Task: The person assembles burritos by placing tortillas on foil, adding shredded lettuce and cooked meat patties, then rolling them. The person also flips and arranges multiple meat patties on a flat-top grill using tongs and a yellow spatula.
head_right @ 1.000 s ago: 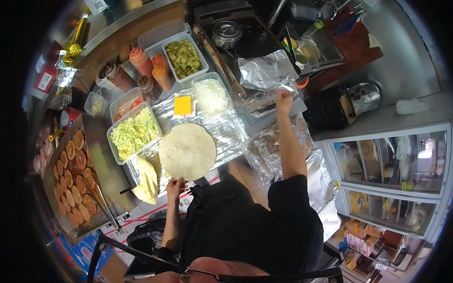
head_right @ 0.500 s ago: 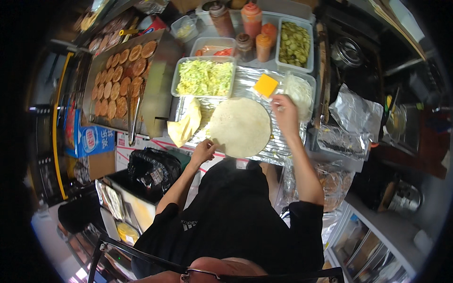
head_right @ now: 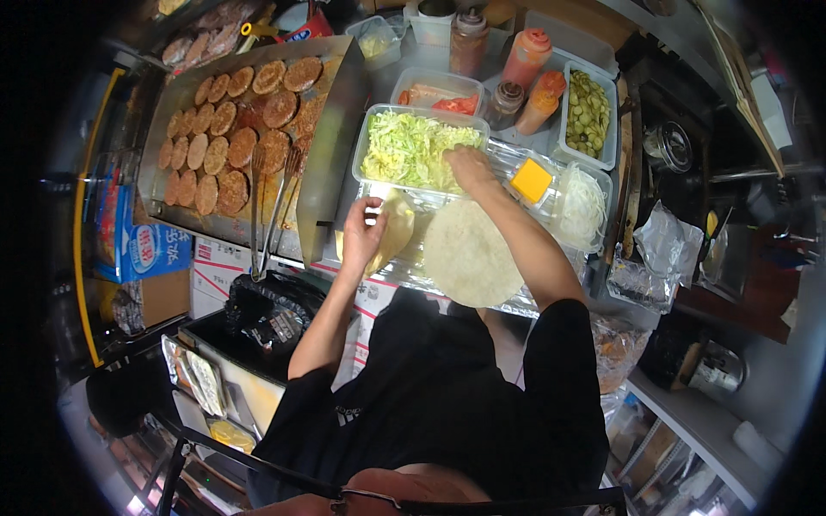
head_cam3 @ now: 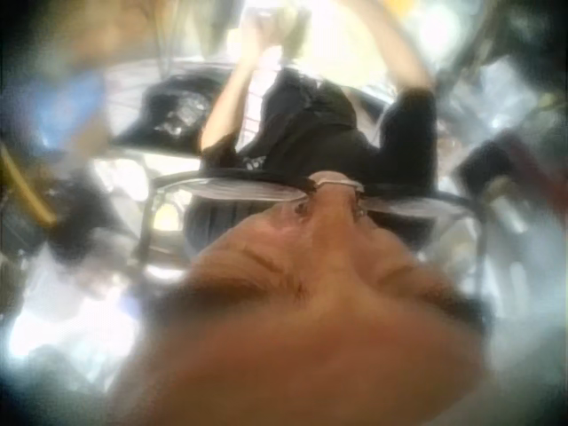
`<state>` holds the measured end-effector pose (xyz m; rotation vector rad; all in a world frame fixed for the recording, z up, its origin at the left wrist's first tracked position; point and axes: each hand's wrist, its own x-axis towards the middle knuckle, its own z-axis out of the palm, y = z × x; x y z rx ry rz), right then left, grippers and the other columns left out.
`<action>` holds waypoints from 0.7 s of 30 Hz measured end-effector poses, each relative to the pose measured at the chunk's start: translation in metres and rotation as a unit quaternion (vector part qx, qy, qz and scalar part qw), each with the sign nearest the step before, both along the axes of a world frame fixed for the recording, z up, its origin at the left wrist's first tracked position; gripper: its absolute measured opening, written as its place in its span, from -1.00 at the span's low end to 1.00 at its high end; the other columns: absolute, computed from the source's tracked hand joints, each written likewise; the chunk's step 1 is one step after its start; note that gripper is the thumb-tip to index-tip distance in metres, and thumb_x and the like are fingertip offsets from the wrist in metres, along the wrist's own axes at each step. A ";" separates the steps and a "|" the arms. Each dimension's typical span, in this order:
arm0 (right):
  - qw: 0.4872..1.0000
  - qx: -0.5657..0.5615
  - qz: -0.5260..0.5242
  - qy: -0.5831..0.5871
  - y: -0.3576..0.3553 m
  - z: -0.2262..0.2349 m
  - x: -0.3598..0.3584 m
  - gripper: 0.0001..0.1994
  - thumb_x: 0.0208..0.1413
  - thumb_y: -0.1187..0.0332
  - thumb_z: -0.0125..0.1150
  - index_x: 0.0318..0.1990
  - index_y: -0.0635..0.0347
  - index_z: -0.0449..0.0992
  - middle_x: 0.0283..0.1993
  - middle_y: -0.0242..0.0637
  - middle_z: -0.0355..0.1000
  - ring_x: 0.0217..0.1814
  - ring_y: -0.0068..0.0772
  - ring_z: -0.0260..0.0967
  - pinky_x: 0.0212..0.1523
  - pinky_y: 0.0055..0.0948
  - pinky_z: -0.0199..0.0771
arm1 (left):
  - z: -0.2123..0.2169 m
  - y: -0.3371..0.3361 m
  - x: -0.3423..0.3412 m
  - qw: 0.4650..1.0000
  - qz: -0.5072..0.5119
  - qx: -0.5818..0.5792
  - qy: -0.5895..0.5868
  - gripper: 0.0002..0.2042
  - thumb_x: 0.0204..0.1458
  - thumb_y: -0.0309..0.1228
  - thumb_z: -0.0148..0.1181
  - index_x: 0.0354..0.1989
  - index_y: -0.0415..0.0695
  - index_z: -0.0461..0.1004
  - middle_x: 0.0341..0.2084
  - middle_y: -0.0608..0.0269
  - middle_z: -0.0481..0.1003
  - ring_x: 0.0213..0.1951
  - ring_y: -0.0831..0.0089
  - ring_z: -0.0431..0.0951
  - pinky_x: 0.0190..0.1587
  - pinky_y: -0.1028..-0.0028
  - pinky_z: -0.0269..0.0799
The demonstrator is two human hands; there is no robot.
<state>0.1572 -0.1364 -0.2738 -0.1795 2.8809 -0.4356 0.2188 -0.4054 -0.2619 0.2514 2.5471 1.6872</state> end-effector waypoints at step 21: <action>0.931 -0.278 -0.235 -0.036 0.005 0.034 0.005 -0.68 -0.10 0.37 0.32 -0.11 0.13 0.57 -0.20 0.01 0.55 -0.15 -0.16 0.54 -0.13 -0.36 0.45 | -0.006 -0.029 -0.020 0.995 -0.046 0.064 -0.057 -0.65 0.10 -0.65 0.11 0.08 -0.22 0.34 -0.07 0.15 0.47 -0.05 0.46 0.53 -0.03 0.53 0.46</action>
